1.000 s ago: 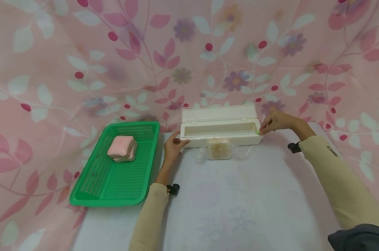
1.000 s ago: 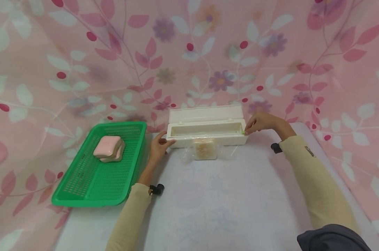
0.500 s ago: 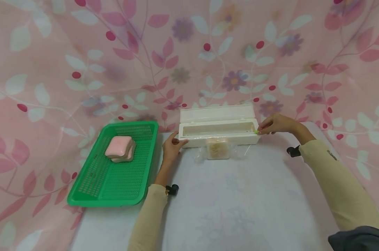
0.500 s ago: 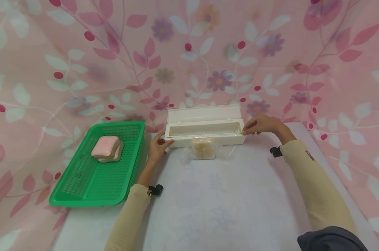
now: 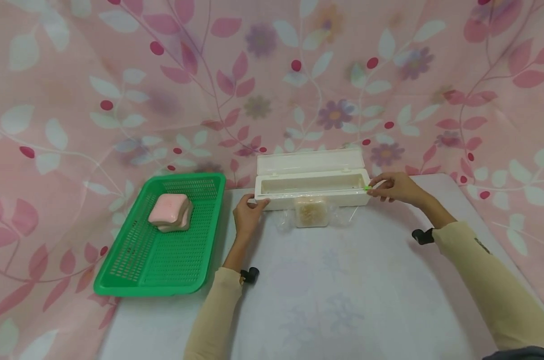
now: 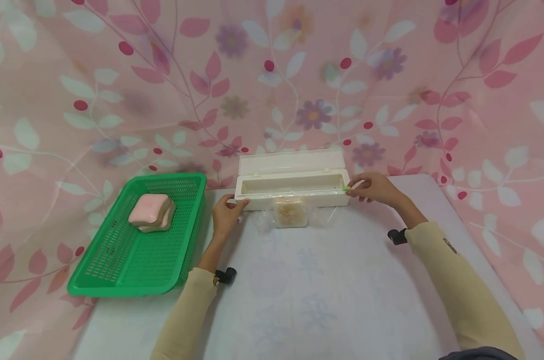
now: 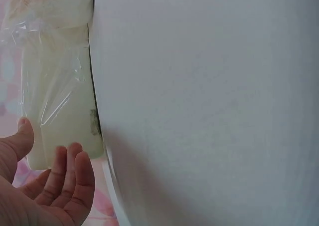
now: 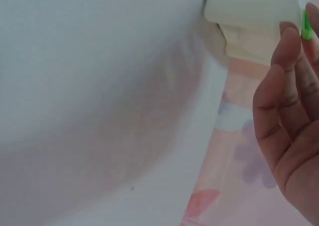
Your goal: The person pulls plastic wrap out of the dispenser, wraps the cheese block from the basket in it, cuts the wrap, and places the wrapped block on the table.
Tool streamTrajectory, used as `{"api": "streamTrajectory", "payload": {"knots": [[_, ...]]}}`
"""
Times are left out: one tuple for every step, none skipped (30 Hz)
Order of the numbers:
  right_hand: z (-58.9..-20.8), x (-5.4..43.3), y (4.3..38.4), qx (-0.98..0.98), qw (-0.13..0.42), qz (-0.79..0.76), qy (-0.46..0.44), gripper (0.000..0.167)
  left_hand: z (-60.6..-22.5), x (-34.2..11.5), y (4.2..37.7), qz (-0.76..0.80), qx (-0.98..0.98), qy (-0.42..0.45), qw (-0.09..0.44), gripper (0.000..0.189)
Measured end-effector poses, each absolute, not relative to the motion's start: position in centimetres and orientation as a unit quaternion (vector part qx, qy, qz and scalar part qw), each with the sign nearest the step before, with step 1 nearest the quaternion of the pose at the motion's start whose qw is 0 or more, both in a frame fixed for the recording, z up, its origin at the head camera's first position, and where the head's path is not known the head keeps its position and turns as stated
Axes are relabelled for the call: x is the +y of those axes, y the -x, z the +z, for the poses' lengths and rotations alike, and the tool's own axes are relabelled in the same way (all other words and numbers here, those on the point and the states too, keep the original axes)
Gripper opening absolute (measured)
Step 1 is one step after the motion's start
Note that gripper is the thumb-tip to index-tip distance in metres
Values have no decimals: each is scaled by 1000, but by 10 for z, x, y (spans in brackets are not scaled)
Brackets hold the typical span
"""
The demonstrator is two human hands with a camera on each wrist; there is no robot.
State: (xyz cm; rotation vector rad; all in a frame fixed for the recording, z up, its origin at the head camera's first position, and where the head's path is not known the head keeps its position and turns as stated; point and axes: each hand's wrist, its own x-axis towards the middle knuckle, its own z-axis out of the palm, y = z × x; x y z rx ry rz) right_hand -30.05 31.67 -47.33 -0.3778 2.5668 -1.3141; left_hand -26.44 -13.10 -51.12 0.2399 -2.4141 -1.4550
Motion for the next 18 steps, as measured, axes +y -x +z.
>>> {"api": "streamTrajectory", "payload": {"knots": [[-475, 315, 297, 878, 110, -449, 120, 40, -511, -130, 264, -508, -843, -83, 157, 44], [-476, 313, 294, 879, 103, -452, 107, 42, -510, -129, 263, -509, -842, -82, 159, 43], [-478, 311, 291, 881, 95, -453, 96, 44, -510, -128, 263, -507, -843, -82, 161, 43], [-479, 308, 287, 882, 86, -455, 86, 45, -510, -127, 262, -509, -841, -81, 162, 43], [-480, 305, 284, 883, 75, -457, 77, 46, -510, -127, 262, -510, -841, -81, 164, 42], [-481, 302, 280, 883, 64, -460, 68, 47, -510, -126, 263, -513, -838, -80, 165, 43], [-482, 299, 277, 881, 53, -466, 57, 47, -511, -126, 263, -518, -835, -80, 167, 42], [-483, 296, 274, 878, 41, -474, 46, 48, -511, -126, 263, -523, -832, -80, 168, 42], [-485, 293, 271, 877, 29, -478, 39, 48, -512, -125, 263, -530, -827, -81, 169, 42], [-487, 289, 269, 874, 19, -485, 31, 48, -512, -125, 263, -538, -821, -81, 170, 41], [-489, 287, 267, 871, 9, -490, 22, 49, -512, -124, 263, -546, -816, -83, 171, 41], [-491, 284, 265, 869, 1, -495, 14, 51, -513, -123, 263, -552, -812, -84, 172, 41], [-493, 281, 263, 866, -8, -500, 4, 53, -512, -122, 263, -556, -809, -87, 173, 41], [-495, 278, 261, 863, -16, -505, -4, 55, -512, -121, 263, -561, -805, -90, 172, 41], [-496, 275, 260, 860, -22, -510, -12, 56, -512, -120, 263, -566, -801, -91, 172, 41], [-497, 272, 258, 857, -29, -515, -20, 57, -512, -120, 263, -569, -799, -94, 172, 41], [-497, 270, 256, 854, -34, -519, -26, 58, -512, -119, 263, -570, -798, -96, 172, 41], [-497, 268, 255, 850, -40, -525, -29, 59, -512, -118, 262, -571, -796, -98, 173, 41]]}}
